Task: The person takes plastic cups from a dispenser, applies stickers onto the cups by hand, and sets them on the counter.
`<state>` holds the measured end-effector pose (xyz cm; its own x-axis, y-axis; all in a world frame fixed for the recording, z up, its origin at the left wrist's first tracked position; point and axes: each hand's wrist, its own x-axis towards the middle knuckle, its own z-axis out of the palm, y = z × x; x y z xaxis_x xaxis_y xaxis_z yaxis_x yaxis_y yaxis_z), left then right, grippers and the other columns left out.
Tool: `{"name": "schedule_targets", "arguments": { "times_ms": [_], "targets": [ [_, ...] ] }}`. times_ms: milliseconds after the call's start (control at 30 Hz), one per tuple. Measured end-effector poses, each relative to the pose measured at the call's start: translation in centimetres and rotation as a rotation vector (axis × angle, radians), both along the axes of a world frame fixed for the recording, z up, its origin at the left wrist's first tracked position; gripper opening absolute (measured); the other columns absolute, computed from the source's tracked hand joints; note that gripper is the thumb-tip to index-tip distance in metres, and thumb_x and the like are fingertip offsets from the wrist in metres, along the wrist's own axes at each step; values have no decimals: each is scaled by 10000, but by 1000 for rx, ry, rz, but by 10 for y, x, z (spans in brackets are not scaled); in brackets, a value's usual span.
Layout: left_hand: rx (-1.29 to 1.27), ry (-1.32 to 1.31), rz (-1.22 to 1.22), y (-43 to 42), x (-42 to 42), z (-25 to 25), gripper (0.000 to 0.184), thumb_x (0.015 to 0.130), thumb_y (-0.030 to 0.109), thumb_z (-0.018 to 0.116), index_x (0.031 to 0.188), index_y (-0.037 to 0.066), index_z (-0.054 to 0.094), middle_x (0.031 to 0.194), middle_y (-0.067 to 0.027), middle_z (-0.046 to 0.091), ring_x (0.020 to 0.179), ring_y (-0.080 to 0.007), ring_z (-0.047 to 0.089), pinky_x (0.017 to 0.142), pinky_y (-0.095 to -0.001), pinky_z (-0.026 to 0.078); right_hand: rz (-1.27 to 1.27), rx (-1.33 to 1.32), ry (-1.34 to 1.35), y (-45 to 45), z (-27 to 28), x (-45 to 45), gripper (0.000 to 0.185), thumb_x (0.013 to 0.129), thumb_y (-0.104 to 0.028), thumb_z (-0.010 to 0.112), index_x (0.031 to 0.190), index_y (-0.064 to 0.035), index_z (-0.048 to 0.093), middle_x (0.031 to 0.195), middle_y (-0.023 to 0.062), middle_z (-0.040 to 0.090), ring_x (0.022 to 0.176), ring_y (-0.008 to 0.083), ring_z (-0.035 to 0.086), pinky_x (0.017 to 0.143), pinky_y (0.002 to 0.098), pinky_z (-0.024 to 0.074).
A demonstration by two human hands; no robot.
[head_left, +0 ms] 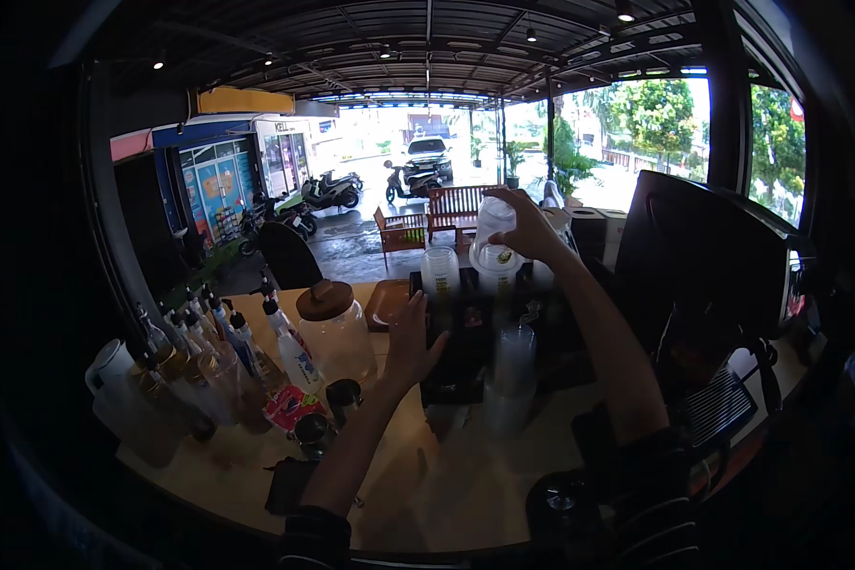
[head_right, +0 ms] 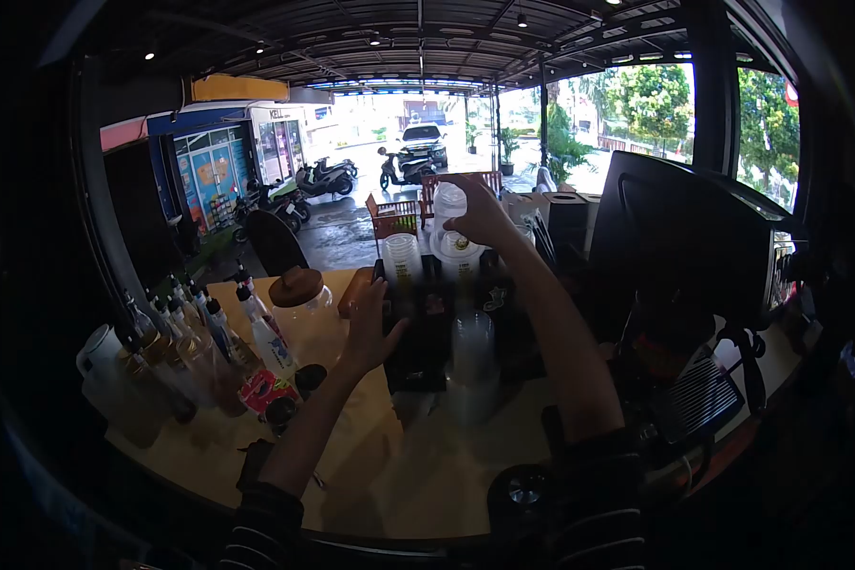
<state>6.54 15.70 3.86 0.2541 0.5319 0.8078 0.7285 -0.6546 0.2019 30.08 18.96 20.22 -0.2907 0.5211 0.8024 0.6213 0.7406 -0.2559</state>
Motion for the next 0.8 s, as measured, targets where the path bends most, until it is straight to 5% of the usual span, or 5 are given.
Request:
{"name": "schedule_targets", "arguments": {
  "times_ms": [167, 800],
  "targets": [
    [-20, 13, -35, 4, 0, -6, 785, 747, 282, 659, 1339, -33, 251, 1379, -199, 284, 1299, -353, 251, 1053, -473, 198, 72, -330, -9, 37, -5, 16, 702, 511, -133, 808, 1167, -129, 558, 1103, 135, 580, 1050, 263, 534, 895, 369, 438],
    [-89, 44, -4, -2, 2, -2, 898, 696, 327, 699, 1367, 8, 195, 1423, -170, 211, 1338, -342, 169, 1054, -547, 147, 12, -348, -47, 56, -57, 14, 741, 480, -197, 807, 1171, -87, 562, 1179, 168, 554, 1089, 275, 533, 958, 358, 401]
  ]
}}
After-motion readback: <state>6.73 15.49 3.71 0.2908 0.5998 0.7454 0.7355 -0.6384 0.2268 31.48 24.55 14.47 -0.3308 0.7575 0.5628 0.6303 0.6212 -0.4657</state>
